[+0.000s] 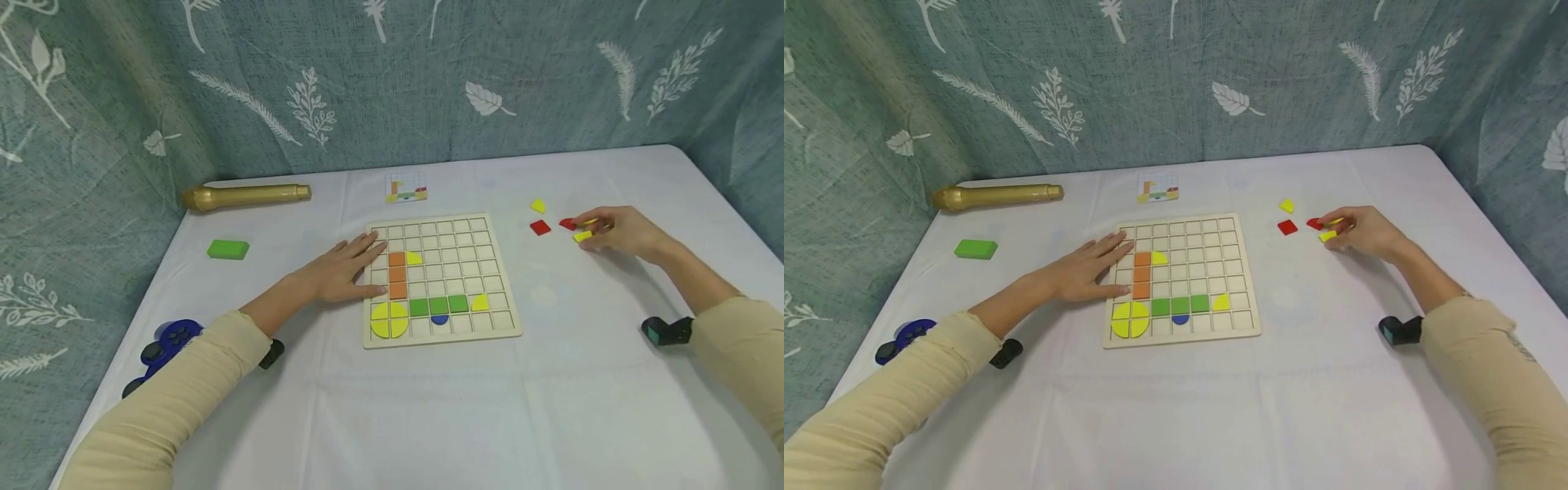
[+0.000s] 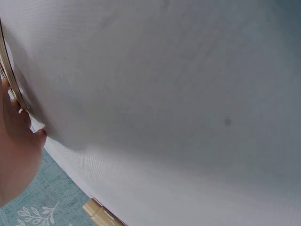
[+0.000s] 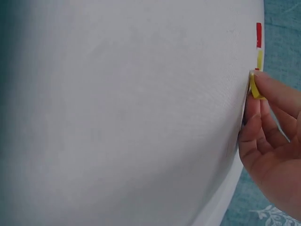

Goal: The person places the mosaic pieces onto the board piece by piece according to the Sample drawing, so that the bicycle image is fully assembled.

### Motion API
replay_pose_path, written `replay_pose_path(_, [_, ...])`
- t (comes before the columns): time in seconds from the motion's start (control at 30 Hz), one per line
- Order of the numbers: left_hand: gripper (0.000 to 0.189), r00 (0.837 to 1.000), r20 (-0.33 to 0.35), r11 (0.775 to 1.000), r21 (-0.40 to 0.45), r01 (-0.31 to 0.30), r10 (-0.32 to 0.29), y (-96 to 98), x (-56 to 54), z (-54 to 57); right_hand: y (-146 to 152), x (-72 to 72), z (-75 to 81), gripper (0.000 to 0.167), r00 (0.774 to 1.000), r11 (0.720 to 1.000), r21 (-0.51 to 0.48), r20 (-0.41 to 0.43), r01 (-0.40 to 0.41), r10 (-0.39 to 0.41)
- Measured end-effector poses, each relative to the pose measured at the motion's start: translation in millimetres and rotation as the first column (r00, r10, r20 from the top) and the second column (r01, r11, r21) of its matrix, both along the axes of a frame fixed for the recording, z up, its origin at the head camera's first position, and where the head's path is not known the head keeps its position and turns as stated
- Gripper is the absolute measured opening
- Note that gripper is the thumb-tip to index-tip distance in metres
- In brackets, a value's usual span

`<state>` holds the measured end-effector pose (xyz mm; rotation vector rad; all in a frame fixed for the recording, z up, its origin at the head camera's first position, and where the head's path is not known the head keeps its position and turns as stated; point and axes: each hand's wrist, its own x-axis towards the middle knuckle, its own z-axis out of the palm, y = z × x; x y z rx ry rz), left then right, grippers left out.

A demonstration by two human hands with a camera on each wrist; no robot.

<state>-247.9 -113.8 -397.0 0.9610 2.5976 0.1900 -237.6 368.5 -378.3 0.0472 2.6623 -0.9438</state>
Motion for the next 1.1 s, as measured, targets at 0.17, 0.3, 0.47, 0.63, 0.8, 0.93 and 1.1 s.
replay_pose_path(0.17, [0.091, 1.000, 0.001, 1.000, 0.002, 0.007, -0.007, -1.0, -1.0, 0.0, -1.5, 3.2, 2.8, 0.053, 0.999, 0.999, 0.000, -0.003, 0.042, -0.042])
replay_pose_path(0.3, [0.090, 1.000, 0.009, 1.000, -0.002, 0.004, -0.004, -0.1, -1.6, 0.2, -7.0, 7.7, 5.4, 0.055, 0.998, 0.998, -0.034, -0.003, 0.058, -0.058])
replay_pose_path(0.47, [0.089, 1.000, 0.009, 1.000, -0.009, 0.001, -0.001, 1.4, -1.6, 1.0, -19.7, 13.8, 7.0, 0.061, 0.998, 0.995, -0.091, 0.049, 0.051, -0.047])
replay_pose_path(0.63, [0.090, 1.000, 0.006, 1.000, -0.009, 0.002, -0.002, 2.1, -1.0, 2.5, -36.4, 23.7, 6.1, 0.060, 0.995, 0.988, -0.154, 0.100, 0.019, -0.004])
replay_pose_path(0.8, [0.089, 1.000, 0.010, 1.000, -0.003, 0.004, -0.004, 2.5, -0.8, 2.3, -56.1, 37.2, 6.2, 0.053, 0.991, 0.966, -0.254, 0.119, -0.034, 0.067])
replay_pose_path(0.93, [0.089, 1.000, 0.011, 1.000, -0.004, 0.004, -0.004, 2.1, -1.2, 1.9, -73.2, 46.6, 7.1, 0.049, 0.984, 0.944, -0.326, 0.143, -0.051, 0.103])
replay_pose_path(1.1, [0.089, 1.000, 0.007, 1.000, -0.015, 0.005, -0.005, 1.4, -1.9, 1.1, -94.0, 58.0, 8.1, 0.045, 0.973, 0.916, -0.395, 0.175, -0.072, 0.152])
